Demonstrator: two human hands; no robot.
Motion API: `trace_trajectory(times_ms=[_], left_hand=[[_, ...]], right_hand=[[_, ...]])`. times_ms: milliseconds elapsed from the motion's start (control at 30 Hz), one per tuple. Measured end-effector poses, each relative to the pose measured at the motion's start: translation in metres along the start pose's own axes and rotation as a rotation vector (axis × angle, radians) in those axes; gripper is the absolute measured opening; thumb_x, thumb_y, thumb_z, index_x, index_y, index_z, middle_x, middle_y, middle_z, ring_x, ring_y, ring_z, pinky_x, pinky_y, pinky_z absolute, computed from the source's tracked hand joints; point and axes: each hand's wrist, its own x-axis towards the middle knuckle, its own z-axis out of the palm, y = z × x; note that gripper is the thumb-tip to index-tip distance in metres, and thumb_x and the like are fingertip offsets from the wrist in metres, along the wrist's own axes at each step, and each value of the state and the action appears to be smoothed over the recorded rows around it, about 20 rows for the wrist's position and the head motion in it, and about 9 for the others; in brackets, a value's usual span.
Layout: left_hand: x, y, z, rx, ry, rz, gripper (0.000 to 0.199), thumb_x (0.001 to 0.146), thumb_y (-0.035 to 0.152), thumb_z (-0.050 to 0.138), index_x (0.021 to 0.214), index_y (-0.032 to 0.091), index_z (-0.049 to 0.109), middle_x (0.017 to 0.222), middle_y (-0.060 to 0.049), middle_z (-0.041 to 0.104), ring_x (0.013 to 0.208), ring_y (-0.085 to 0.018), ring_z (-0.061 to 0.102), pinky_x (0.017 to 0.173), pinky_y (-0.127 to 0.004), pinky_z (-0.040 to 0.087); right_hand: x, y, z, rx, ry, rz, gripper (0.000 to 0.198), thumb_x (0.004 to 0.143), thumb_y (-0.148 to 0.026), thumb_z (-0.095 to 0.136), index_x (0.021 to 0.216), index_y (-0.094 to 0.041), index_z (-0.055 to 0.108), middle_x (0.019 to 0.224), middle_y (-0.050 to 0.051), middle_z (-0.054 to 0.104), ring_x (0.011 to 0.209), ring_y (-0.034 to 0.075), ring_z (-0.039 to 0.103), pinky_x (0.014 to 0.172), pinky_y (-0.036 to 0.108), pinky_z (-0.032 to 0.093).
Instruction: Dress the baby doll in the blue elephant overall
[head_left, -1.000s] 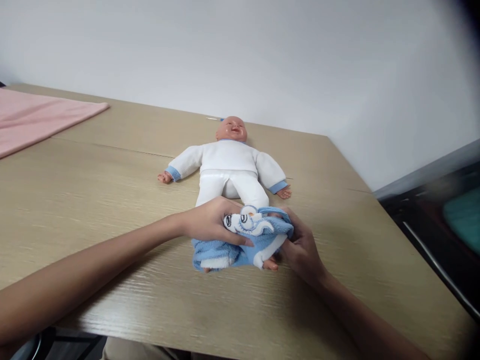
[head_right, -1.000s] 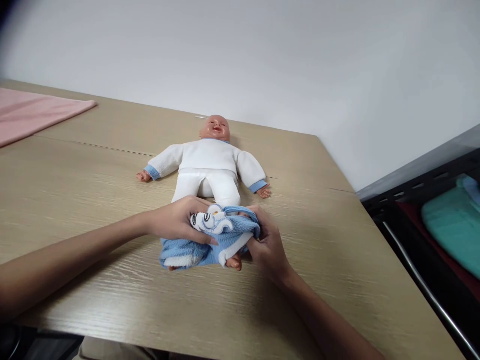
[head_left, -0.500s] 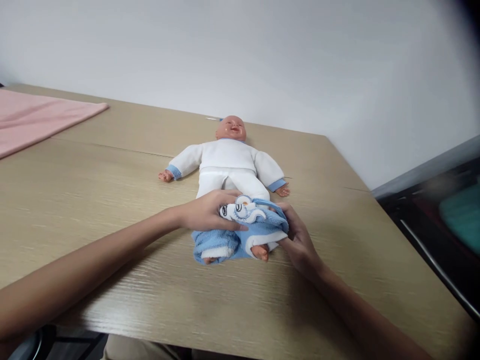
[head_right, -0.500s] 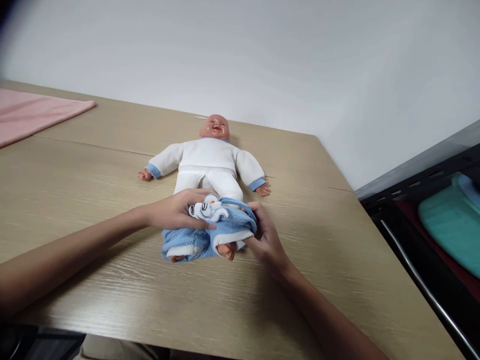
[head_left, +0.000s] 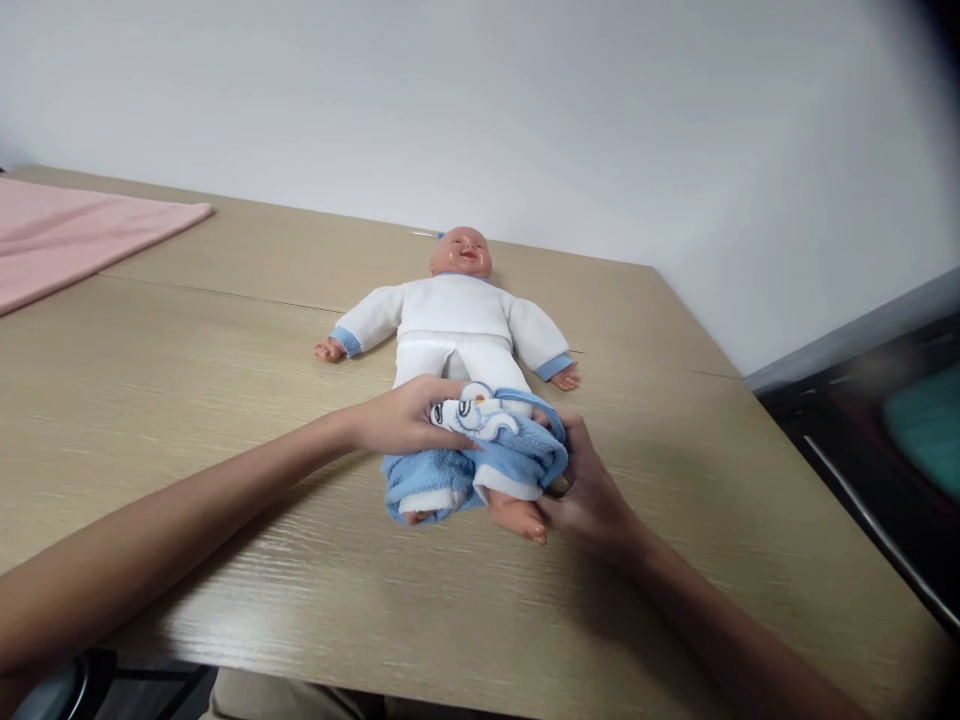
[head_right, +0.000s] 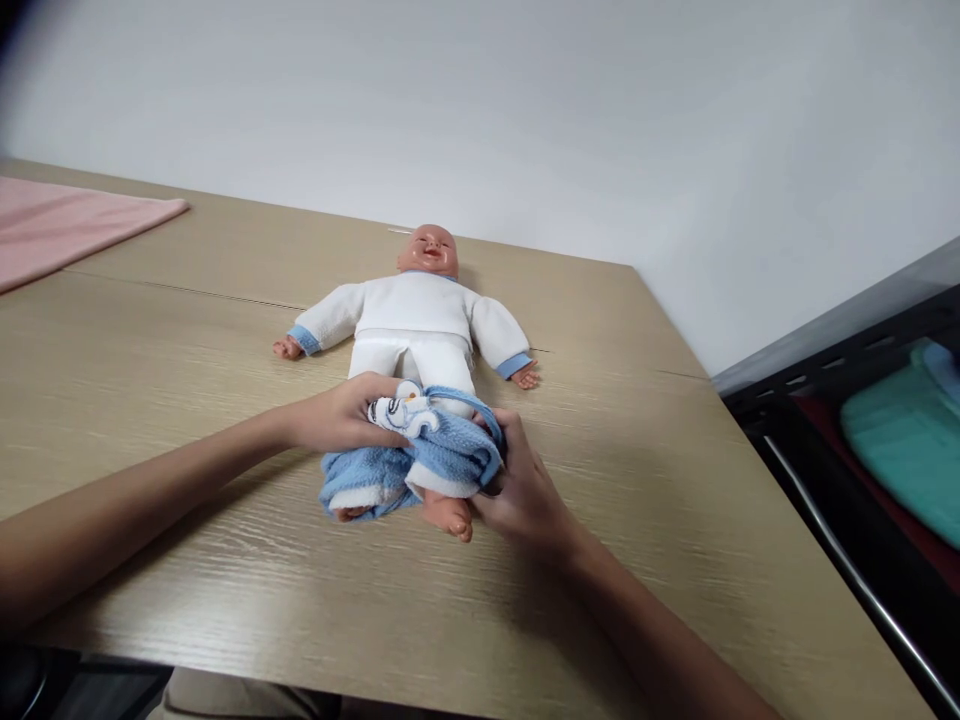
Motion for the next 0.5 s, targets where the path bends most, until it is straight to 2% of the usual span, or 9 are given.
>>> trace_trajectory(times_ms=[100, 200, 267, 400, 500], left_hand=[[0.000, -0.001, -0.001, 0.018, 0.033, 0.012, 0.031, 0.098, 0.039, 0.081, 0.116, 0.014, 0.077, 0.112, -0.010, 0.082, 0.107, -0.023, 0.075, 0.101, -0.036, 0.059], [0.000, -0.001, -0.002, 0.042, 0.032, 0.009, 0.030, 0.098, 0.038, 0.081, 0.116, 0.014, 0.076, 0.115, -0.010, 0.081, 0.108, -0.023, 0.074, 0.102, -0.035, 0.057], [0.001, -0.001, -0.001, 0.042, 0.019, -0.008, 0.032, 0.098, 0.039, 0.081, 0.117, 0.014, 0.075, 0.116, -0.009, 0.081, 0.109, -0.023, 0.074, 0.101, -0.034, 0.057], [0.004, 0.004, 0.000, 0.074, -0.032, -0.059, 0.037, 0.099, 0.047, 0.080, 0.119, 0.017, 0.074, 0.117, -0.008, 0.080, 0.107, -0.023, 0.073, 0.096, -0.034, 0.055], [0.004, 0.010, 0.000, 0.344, 0.027, -0.006, 0.044, 0.098, 0.058, 0.076, 0.109, 0.015, 0.073, 0.108, -0.009, 0.076, 0.102, -0.026, 0.067, 0.096, -0.041, 0.052]], right_hand=[[0.003, 0.004, -0.005, -0.086, 0.010, -0.056, 0.038, 0.089, -0.030, 0.084, 0.121, -0.030, 0.063, 0.109, 0.003, 0.076, 0.097, 0.027, 0.073, 0.086, 0.042, 0.059], [0.009, 0.006, -0.007, -0.049, 0.016, -0.026, 0.021, 0.094, -0.032, 0.080, 0.113, -0.028, 0.072, 0.107, 0.004, 0.078, 0.097, 0.027, 0.073, 0.088, 0.042, 0.060], [0.013, 0.005, -0.007, 0.046, -0.013, -0.001, 0.024, 0.095, -0.035, 0.082, 0.117, -0.028, 0.074, 0.112, 0.005, 0.080, 0.099, 0.028, 0.075, 0.089, 0.043, 0.061], [0.018, -0.004, -0.009, 0.170, -0.145, 0.024, 0.049, 0.089, -0.036, 0.089, 0.135, -0.031, 0.072, 0.124, 0.008, 0.080, 0.107, 0.030, 0.076, 0.096, 0.046, 0.061], [0.017, -0.010, -0.017, 0.151, -0.139, 0.048, 0.060, 0.078, -0.033, 0.098, 0.133, -0.029, 0.075, 0.117, 0.009, 0.078, 0.103, 0.032, 0.075, 0.093, 0.046, 0.062]])
